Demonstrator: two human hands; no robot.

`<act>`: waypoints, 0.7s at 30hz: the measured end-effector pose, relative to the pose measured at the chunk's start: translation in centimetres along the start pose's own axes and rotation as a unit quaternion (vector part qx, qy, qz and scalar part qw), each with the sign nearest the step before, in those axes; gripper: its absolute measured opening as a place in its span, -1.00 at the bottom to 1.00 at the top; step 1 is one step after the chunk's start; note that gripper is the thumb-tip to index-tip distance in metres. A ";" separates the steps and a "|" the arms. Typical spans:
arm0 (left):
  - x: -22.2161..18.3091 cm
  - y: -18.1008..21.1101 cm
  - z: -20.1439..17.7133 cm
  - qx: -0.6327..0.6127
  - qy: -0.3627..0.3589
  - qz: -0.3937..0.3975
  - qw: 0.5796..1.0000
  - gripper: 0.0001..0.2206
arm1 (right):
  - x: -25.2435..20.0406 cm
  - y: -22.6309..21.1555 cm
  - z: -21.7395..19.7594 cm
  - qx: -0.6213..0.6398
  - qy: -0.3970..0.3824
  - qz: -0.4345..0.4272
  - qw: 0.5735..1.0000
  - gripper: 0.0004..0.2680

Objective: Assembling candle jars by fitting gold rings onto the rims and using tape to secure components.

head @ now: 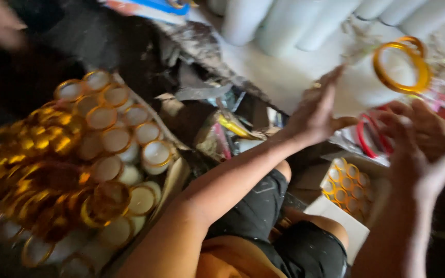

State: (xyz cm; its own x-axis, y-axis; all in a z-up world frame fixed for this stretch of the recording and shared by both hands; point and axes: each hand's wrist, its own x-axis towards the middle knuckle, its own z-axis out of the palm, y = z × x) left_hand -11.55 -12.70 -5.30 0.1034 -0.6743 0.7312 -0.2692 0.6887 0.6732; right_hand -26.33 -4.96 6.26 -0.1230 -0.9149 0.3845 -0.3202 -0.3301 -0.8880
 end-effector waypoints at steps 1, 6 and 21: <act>0.2 -0.1 -0.7 -0.013 -0.007 0.004 1.000 0.06 | 0.1 -0.4 0.5 -0.008 0.013 0.000 1.000 -0.70; 1.8 0.6 -1.9 -0.084 -0.004 0.038 0.996 -0.19 | 0.7 -1.1 0.4 0.105 0.012 0.025 0.994 -0.70; 8.5 6.0 -6.1 -0.135 -0.134 -0.028 0.981 -0.28 | 3.3 -0.9 1.2 0.004 -0.006 -0.149 0.989 -0.70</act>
State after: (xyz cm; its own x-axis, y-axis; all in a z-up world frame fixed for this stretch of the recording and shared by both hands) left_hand -6.44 -12.64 5.66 -0.1553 -0.7335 0.6617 -0.0029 0.6702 0.7422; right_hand -25.29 -7.99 8.00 -0.0133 -0.7788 0.6271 -0.3334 -0.5878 -0.7371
